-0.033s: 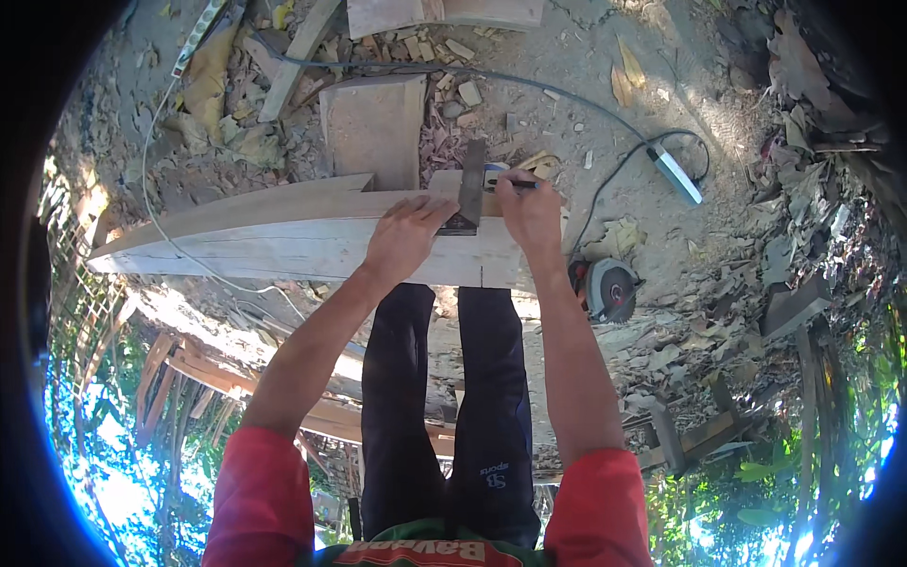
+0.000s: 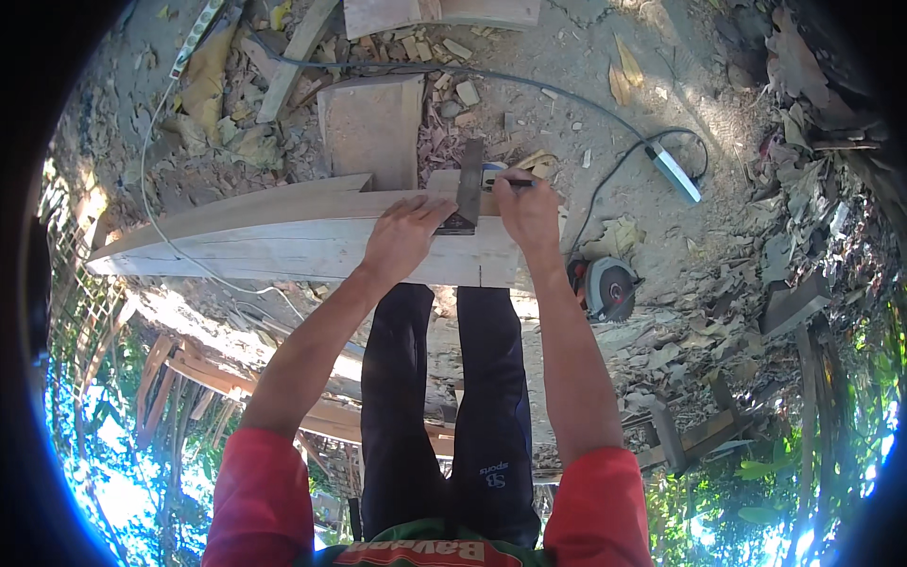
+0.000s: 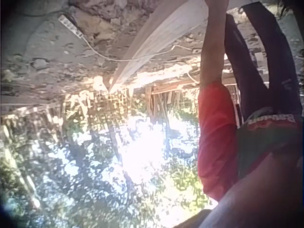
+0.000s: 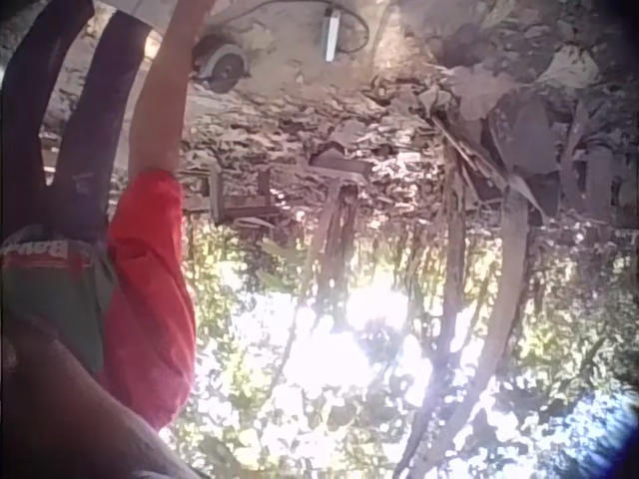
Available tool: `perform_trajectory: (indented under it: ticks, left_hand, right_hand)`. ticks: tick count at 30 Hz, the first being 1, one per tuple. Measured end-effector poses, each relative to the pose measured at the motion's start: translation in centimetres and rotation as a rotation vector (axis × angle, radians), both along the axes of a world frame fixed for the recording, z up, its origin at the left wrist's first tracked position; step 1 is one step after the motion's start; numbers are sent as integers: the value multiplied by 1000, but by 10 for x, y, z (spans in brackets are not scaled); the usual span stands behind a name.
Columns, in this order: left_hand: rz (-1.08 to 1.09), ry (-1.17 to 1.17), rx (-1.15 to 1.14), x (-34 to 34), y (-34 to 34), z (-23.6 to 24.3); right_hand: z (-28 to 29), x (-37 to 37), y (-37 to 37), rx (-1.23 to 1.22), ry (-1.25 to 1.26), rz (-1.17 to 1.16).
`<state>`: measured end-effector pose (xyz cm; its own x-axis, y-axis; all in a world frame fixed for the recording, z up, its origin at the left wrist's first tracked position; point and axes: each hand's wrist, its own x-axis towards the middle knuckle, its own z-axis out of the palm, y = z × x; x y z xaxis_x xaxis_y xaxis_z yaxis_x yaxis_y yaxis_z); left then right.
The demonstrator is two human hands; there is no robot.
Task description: The person plugs a circular saw into a power strip and uses a speed square and a pencil to mark a wooden beam. They then cut the beam with the circular saw, moving to different sections to repeat the marking and cutting process.
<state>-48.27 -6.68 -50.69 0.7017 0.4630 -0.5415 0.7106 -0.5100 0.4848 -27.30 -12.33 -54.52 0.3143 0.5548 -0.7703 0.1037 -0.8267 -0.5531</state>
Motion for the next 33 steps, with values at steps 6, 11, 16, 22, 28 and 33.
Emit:
perform_trajectory:
  ticks: [6, 11, 16, 22, 28, 33]
  left_hand:
    - [-1, -38, 2, 4, -2, -4]
    - [-4, -30, 0, 0, 0, -3]
    - [-15, -30, -13, 2, 1, -2]
    - [-32, -26, -25, 4, 2, -1]
    - [-40, -42, 15, -3, 4, 1]
    - [-63, -28, 34, -27, 27, 30]
  right_hand:
    - [-20, 5, -16, 217, -230, 354]
    - [-21, 1, -9, 187, -240, 473]
    - [-17, 2, -2, 114, -160, 427]
    - [25, 22, 30, 23, -14, 562]
    - [106, 63, 58, -23, 211, 394]
    - [229, 128, 50, 327, -197, -27]
